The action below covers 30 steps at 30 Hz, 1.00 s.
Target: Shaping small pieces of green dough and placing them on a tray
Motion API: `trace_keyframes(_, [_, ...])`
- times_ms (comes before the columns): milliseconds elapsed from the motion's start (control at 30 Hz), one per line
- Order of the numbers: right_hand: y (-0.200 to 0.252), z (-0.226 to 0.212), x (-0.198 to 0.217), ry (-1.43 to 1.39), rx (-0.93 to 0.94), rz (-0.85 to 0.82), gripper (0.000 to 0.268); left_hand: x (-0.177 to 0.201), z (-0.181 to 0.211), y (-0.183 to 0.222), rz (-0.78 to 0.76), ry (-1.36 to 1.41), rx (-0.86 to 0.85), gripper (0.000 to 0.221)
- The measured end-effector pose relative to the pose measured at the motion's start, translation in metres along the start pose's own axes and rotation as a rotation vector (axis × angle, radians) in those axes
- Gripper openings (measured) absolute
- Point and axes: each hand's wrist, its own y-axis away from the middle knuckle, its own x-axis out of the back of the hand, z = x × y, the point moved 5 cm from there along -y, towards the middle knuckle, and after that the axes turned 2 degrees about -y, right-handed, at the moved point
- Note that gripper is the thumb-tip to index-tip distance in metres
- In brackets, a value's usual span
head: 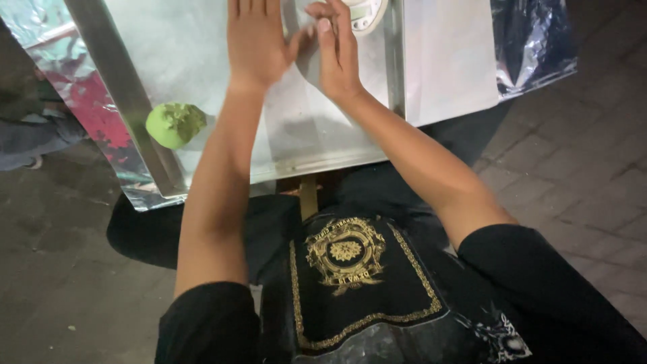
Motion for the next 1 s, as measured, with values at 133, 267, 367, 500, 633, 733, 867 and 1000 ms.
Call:
trace_keyframes(133, [-0.002, 0.004, 0.0, -0.016, -0.009, 0.01, 0.039, 0.01, 0.029, 0.065, -0.288, 0.091, 0.123, 0.102])
trace_keyframes(267, [0.001, 0.0, -0.004, 0.066, 0.006, -0.031, 0.034, 0.019, 0.062, 0.124, -0.267, 0.119, 0.178, 0.106])
trace_keyframes(367, [-0.004, -0.01, -0.008, 0.057, -0.018, 0.002, 0.031, 0.008, 0.054, 0.098, -0.306, 0.047, 0.22, 0.102])
trace_keyframes(500, [-0.002, -0.007, -0.006, 0.081, 0.008, -0.003, 0.033, 0.011, 0.036, 0.054, -0.247, -0.011, 0.19, 0.101])
trace_keyframes(633, [0.0, -0.003, -0.002, 0.151, -0.019, 0.003, 0.034, 0.025, 0.048, 0.07, -0.239, 0.034, 0.143, 0.094])
trace_keyframes(733, [-0.001, -0.006, -0.007, 0.177, -0.015, -0.041, 0.032, 0.033, 0.056, 0.094, -0.261, 0.13, 0.153, 0.096])
trace_keyframes(867, [-0.007, -0.018, -0.015, 0.235, 0.042, -0.062, 0.022, 0.018, 0.05, 0.089, -0.193, 0.045, 0.144, 0.094])
trace_keyframes(1000, [-0.002, -0.012, -0.012, 0.205, 0.005, -0.059, 0.029, 0.003, 0.032, 0.054, -0.205, -0.005, 0.165, 0.095])
